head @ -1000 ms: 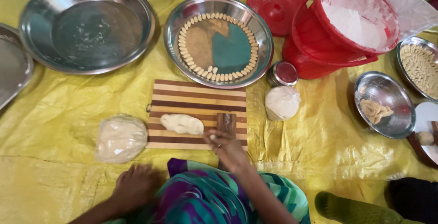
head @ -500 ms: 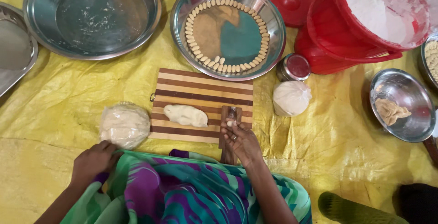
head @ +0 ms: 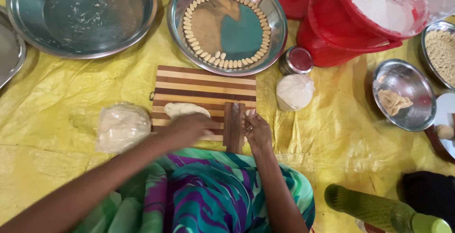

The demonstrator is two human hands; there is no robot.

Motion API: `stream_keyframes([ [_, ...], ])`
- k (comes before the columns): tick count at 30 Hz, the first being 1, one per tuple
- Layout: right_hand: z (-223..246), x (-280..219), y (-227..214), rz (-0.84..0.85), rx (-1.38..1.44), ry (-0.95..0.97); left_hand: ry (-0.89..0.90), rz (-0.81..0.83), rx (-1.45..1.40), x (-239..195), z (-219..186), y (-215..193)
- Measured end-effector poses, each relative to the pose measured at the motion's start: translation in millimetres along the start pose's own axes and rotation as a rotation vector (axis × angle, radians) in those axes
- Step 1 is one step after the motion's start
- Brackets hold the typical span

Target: The person sits on a yellow tarp and shapes dough into small oval pieces. They roll a piece of dough between their palms, then use a wooden grooved tool to press and shape it before placing it into a metal bowl.

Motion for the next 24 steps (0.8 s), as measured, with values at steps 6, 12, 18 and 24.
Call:
stream_keyframes([
  [6,12,3,-24,-0.114,-0.054,-0.12,0.423,0.093,0.097,28,-59,129],
  [12,19,4,-34,-0.084,0.039,-0.088,0.376,0.096,-0.239,-28,-42,193],
  [18,14,11,-21,-0.105,0.048,-0.109,-0.501,0.02,-0.487,-70,6,238],
  [24,17,6,-19,0.011,0.135,-0.131,-1.037,-0.06,-1.199,-57,27,230],
])
Point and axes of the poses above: each hand's wrist, its own x-axis towards the middle knuckle, its own y-axis out of the palm, z = x × y, the point moved 2 cm from there along x, towards the middle knuckle, and after that the axes turned 8 degrees about -z, right-handed, at the moved point
